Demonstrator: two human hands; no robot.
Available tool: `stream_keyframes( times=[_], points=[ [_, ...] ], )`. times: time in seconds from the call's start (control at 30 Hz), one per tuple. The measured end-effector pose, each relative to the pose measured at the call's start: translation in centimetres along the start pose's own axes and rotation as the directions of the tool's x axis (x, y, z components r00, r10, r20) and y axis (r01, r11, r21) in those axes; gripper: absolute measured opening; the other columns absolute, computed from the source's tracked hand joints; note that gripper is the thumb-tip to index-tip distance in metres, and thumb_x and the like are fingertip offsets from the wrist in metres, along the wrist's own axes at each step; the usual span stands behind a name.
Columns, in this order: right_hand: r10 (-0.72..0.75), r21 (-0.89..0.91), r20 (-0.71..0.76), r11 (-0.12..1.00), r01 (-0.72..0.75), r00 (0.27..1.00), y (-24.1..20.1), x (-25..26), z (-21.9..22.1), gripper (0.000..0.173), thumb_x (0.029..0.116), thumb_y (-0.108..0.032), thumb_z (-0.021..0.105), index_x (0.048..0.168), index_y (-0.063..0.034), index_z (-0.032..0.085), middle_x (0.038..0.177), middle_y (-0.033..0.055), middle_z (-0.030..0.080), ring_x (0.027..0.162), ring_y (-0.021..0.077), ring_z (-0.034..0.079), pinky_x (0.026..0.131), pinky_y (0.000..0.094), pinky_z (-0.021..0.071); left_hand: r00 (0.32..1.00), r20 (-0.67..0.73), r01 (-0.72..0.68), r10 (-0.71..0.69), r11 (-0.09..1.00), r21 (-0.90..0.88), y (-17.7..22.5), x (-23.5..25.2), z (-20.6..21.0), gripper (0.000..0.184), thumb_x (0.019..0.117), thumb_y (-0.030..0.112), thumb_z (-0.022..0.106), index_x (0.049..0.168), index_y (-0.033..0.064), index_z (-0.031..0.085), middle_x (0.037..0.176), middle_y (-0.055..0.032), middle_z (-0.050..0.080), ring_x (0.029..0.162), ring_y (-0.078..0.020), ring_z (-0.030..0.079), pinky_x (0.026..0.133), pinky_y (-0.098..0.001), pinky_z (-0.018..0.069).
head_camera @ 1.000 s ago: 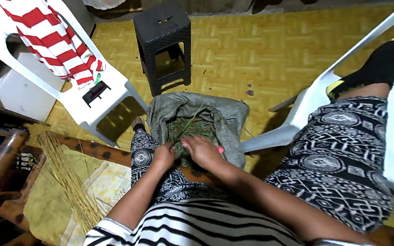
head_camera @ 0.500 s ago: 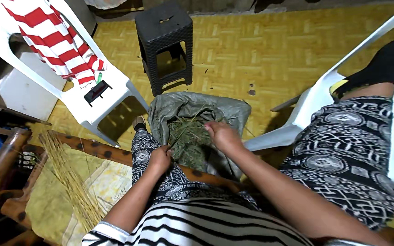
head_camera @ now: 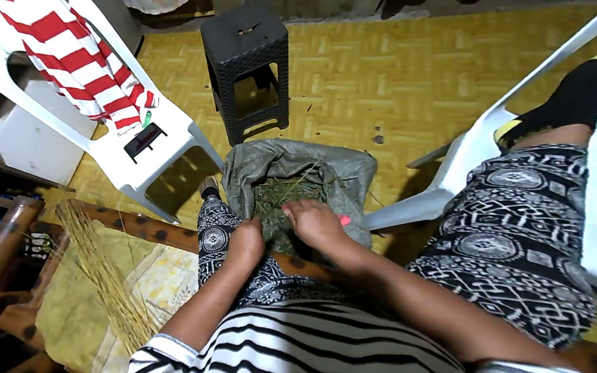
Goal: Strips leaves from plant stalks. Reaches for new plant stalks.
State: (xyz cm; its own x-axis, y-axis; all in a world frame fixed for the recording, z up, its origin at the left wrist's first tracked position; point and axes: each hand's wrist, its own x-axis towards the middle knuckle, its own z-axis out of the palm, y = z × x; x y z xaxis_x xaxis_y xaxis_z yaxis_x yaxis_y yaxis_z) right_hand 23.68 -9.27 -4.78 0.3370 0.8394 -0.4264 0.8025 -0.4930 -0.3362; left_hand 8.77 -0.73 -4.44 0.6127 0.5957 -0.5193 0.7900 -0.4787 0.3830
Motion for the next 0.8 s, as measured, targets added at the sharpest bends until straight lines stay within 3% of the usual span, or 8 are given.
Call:
stream_keyframes(
  times=[0.13,0.27,0.5,0.67,0.8],
  points=[
    [0.045,0.008,-0.094,0.999,-0.044,0.995,1.2,0.7,0.1,0.042,0.1112,-0.028,0.043,0.138,0.0001,0.060,0.132,0.0265,0.063,0.128,0.0443,0.058,0.106,0.0606,0.0436,1.000,-0.020,-0.013,0.014,1.000,0.016,-0.1,-0.3,-0.1,0.039,0.1082,0.014,0.044,0.144,0.0034,0.056,0.132,-0.0223,0.063,0.117,-0.0366,0.066,0.101,-0.0507,0.0527],
    [0.175,0.152,-0.138,0.976,-0.154,0.975,3.8,1.6,-0.5,0.043,0.1121,-0.029,0.041,0.137,0.0008,0.061,0.134,0.0283,0.062,0.127,0.0468,0.058,0.106,0.0643,0.0433,1.000,-0.003,-0.019,0.019,0.999,-0.031,-0.9,-0.4,0.0,0.039,0.1066,0.013,0.047,0.143,0.0022,0.058,0.131,-0.0221,0.064,0.120,-0.0349,0.065,0.104,-0.0487,0.0505],
    [0.279,0.228,-0.199,0.945,-0.233,0.939,4.7,1.7,-0.2,0.042,0.1119,-0.027,0.042,0.140,-0.0006,0.058,0.132,0.0302,0.061,0.125,0.0494,0.057,0.103,0.0657,0.0443,0.999,0.019,-0.033,0.035,0.993,-0.113,-1.0,-0.6,-0.4,0.038,0.1093,0.016,0.044,0.141,0.0002,0.058,0.132,-0.0233,0.064,0.125,-0.0341,0.062,0.110,-0.0474,0.0464],
    [0.220,0.328,-0.213,0.934,-0.142,0.952,3.5,1.1,-0.3,0.042,0.1121,-0.025,0.042,0.143,-0.0007,0.056,0.137,0.0279,0.059,0.129,0.0469,0.056,0.107,0.0646,0.0428,1.000,0.011,-0.018,0.020,0.989,-0.145,-1.0,-0.5,-0.8,0.039,0.1100,0.016,0.043,0.141,-0.0011,0.058,0.133,-0.0236,0.064,0.127,-0.0337,0.062,0.111,-0.0471,0.0449],
    [0.076,0.367,-0.073,0.929,-0.045,0.994,0.5,-0.6,0.4,0.046,0.1128,-0.029,0.039,0.147,-0.0027,0.053,0.139,0.0253,0.059,0.130,0.0423,0.057,0.110,0.0587,0.0430,1.000,0.014,-0.009,0.012,0.986,-0.168,-0.9,-0.3,-0.7,0.039,0.1105,0.018,0.043,0.141,-0.0018,0.058,0.133,-0.0237,0.064,0.126,-0.0337,0.062,0.111,-0.0476,0.0447]
  ],
)
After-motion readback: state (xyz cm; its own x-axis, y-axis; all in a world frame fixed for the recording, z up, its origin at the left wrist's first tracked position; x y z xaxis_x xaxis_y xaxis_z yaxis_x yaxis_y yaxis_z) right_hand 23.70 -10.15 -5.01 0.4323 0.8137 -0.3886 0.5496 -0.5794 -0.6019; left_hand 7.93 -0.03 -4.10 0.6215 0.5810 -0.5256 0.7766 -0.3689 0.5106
